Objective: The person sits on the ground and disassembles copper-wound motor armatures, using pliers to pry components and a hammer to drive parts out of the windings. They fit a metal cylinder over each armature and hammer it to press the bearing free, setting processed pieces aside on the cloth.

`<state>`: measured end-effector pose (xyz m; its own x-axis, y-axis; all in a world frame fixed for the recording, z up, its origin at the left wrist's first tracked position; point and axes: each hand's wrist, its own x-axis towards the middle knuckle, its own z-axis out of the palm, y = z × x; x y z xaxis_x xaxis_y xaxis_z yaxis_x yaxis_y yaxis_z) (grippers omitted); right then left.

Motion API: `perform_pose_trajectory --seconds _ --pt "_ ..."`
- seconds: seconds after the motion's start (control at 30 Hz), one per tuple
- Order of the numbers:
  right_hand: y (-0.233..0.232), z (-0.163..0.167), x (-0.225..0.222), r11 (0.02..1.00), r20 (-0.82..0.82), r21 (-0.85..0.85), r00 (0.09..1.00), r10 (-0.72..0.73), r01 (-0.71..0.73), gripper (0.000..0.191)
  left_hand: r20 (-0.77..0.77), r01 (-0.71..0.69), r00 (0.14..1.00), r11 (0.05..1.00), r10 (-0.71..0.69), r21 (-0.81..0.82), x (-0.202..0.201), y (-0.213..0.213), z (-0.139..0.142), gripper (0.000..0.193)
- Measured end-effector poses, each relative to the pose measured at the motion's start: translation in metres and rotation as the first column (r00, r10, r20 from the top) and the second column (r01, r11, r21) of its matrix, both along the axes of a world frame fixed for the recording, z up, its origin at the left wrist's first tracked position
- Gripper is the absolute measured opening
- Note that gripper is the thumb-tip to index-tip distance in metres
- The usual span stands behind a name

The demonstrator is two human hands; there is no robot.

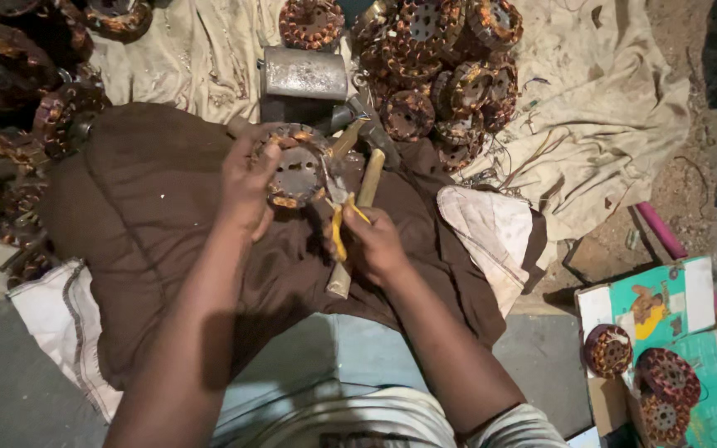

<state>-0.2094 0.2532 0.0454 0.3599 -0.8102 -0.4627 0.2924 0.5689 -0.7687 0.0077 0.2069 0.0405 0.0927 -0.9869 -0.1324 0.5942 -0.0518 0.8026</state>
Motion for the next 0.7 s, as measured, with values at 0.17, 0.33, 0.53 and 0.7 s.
perform_pose_trajectory --seconds 0.17,0.33,0.53,0.7 --pt "0.008 0.004 0.004 0.994 0.116 -0.087 0.991 0.07 -0.06 0.027 -0.311 0.072 0.949 0.996 -0.049 0.061 0.003 0.001 0.001 0.043" --pt "0.002 0.017 0.013 0.544 -0.66 -0.722 0.662 -0.354 -0.428 0.023 -0.374 0.042 0.927 0.996 -0.01 0.078 0.006 -0.002 -0.004 0.042" --pt "0.003 0.023 0.018 0.476 -0.754 -0.636 0.357 -0.552 -0.607 0.033 -0.423 0.046 0.906 0.991 0.011 0.126 0.006 -0.003 -0.01 0.041" --pt "0.005 -0.001 0.009 0.751 -0.658 -0.598 0.705 -0.262 -0.279 0.037 0.031 -0.141 0.99 0.988 0.14 0.067 -0.001 -0.003 -0.015 0.037"
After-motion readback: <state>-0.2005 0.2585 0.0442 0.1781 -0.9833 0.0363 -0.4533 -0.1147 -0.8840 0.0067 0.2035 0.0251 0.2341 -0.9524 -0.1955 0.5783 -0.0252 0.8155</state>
